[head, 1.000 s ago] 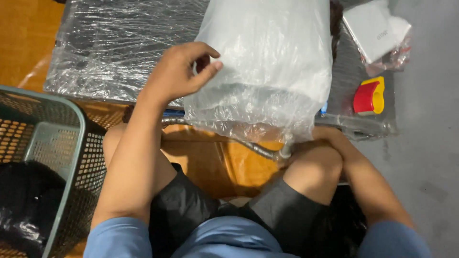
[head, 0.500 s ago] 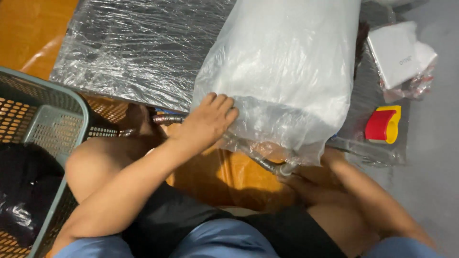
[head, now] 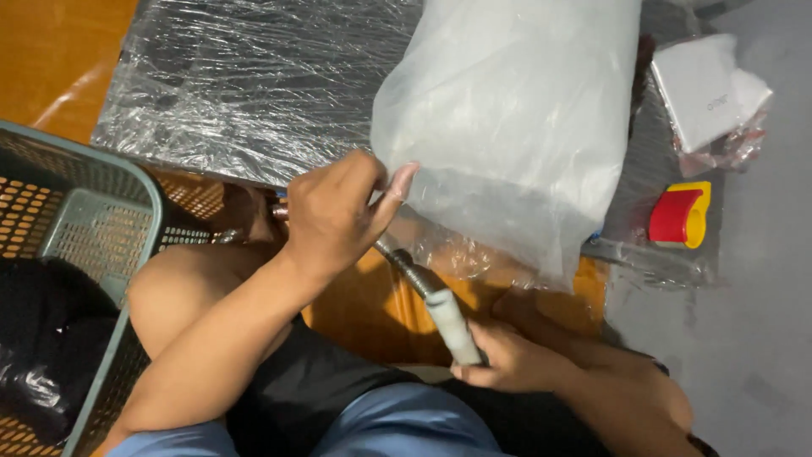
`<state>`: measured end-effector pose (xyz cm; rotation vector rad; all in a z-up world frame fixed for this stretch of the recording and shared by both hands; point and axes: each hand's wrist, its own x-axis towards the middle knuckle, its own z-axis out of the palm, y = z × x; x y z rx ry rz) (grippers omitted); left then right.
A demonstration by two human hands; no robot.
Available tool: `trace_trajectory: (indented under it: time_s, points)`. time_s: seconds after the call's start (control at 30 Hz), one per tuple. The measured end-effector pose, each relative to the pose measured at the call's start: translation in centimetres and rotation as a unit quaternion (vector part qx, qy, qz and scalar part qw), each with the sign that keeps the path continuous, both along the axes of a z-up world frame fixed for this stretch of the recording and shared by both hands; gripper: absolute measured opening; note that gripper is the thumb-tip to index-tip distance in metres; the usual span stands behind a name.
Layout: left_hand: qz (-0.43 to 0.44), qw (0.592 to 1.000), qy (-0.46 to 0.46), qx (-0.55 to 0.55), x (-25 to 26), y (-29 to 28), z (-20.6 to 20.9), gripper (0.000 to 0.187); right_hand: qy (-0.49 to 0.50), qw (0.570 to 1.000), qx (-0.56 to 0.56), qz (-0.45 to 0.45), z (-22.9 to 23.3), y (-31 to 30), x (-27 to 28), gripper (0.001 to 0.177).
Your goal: Wrapping a white pillow or foam cushion in protective plastic wrap on a floor-level workspace.
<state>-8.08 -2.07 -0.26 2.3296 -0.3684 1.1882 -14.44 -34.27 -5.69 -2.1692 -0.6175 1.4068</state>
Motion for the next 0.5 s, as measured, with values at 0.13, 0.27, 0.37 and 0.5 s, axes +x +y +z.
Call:
trace_trajectory:
  time_s: [0.13,0.27,0.37,0.5]
  points:
    - [-0.087,0.969,0.099,-0.207,-1.6,-1.3,2.1,0.04,-0.076,0.967,0.144,-0.195,-0.6,2.1,1.2,0.077]
    - [-0.19,0.898,0.205,-0.341,-2.2,-2.9,1.8,0.024,-0.209,0.914,0.176,-0.299,-1.0,3.8,3.6,0.068]
    - [-0.263,0.902,0.227,-0.258,-2.6,-4.7,0.4,0.016,-0.173,0.905,-0.169,-0.351,0.4,1.0,5.5,0.062]
    - [-0.285,0.935,0.21,0.002,-1.5,-5.8,-5.0,0.024,-0.616,0.728,0.274,-0.126,-0.6,-4.6,8.1,0.111]
